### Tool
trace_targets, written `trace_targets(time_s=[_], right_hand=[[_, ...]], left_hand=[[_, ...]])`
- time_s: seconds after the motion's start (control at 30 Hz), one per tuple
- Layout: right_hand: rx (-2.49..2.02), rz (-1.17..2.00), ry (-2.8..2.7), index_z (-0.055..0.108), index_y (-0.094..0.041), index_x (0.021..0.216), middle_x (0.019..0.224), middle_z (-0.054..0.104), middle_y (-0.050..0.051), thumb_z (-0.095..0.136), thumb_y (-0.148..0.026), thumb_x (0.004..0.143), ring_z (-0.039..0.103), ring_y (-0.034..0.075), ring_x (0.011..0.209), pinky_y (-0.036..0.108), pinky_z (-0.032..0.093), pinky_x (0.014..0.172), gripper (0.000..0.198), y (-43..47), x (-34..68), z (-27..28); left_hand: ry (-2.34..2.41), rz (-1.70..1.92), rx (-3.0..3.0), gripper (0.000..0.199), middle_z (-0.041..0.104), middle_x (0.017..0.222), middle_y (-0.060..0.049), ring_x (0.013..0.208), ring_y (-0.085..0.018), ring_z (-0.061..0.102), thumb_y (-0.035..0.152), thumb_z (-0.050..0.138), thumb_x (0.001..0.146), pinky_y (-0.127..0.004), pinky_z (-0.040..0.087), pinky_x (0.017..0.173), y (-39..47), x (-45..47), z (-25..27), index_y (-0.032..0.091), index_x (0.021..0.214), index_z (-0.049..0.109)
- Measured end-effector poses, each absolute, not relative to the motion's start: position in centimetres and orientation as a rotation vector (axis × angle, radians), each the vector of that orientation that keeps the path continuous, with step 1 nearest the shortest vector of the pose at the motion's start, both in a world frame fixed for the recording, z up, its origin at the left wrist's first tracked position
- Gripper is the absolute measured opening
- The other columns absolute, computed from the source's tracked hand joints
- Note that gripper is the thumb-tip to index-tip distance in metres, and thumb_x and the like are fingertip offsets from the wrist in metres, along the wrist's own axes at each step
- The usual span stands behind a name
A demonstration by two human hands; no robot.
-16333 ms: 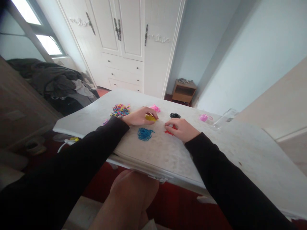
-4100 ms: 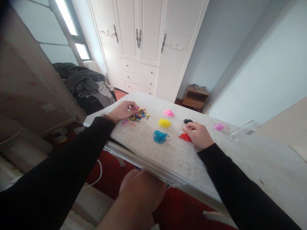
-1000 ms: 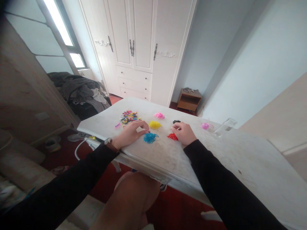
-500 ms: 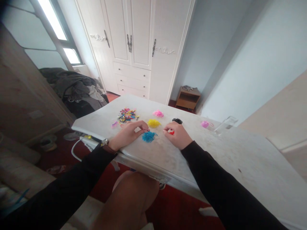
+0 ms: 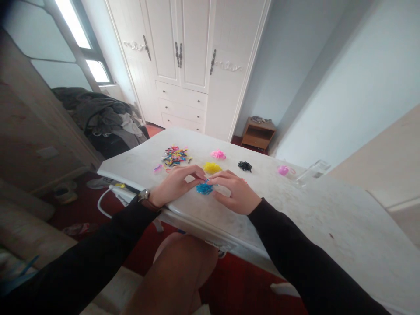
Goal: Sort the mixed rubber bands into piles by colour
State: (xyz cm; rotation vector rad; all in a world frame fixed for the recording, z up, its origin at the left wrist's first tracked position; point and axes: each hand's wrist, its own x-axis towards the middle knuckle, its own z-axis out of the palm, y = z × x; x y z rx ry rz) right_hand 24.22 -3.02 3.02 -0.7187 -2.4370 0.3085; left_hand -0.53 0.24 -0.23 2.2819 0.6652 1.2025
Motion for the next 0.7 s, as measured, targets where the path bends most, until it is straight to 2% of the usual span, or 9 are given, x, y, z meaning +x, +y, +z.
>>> trace_targets(time_s=[0.2, 0.47, 0.7], right_hand=[[-0.714, 0.373, -2.449, 0.073, -0.028, 0.130, 0.133, 0.076, 0.009, 0.065, -0.030, 0.101, 0.069, 0.026, 0.124, 0.049, 0.056, 0.108, 0.030, -2.99, 24.49, 2.85], [-0.691, 0.329, -2.447, 0.074, -0.024, 0.128, 0.127, 0.078, 0.010, 0.065, -0.027, 0.101, 0.071, 0.025, 0.118, 0.046, 0.057, 0.105, 0.029, -3.00, 24.54, 2.94], [-0.725, 0.348, -2.425, 0.077, -0.026, 0.123, 0.121, 0.080, 0.008, 0.064, -0.030, 0.100, 0.072, 0.024, 0.112, 0.046, 0.058, 0.103, 0.026, -3.12, 24.39, 2.98]], left_hand=[[0.693, 1.172, 2.287, 0.005, 0.078, 0.099, -0.004, 0.087, -0.015, 0.075, 0.017, 0.068, 0.096, -0.024, 0.059, 0.083, 0.26, -0.55, -0.19, 0.019, 0.099, 0.071], [0.640, 1.161, 2.426, 0.017, 0.079, 0.102, -0.006, 0.094, -0.016, 0.075, 0.017, 0.062, 0.101, -0.026, 0.056, 0.087, 0.04, -0.67, 0.10, 0.020, 0.098, 0.078], [0.651, 1.162, 2.425, 0.015, 0.077, 0.097, -0.004, 0.088, -0.014, 0.072, 0.015, 0.061, 0.100, -0.025, 0.053, 0.082, -0.04, -0.63, 0.18, 0.019, 0.094, 0.074]])
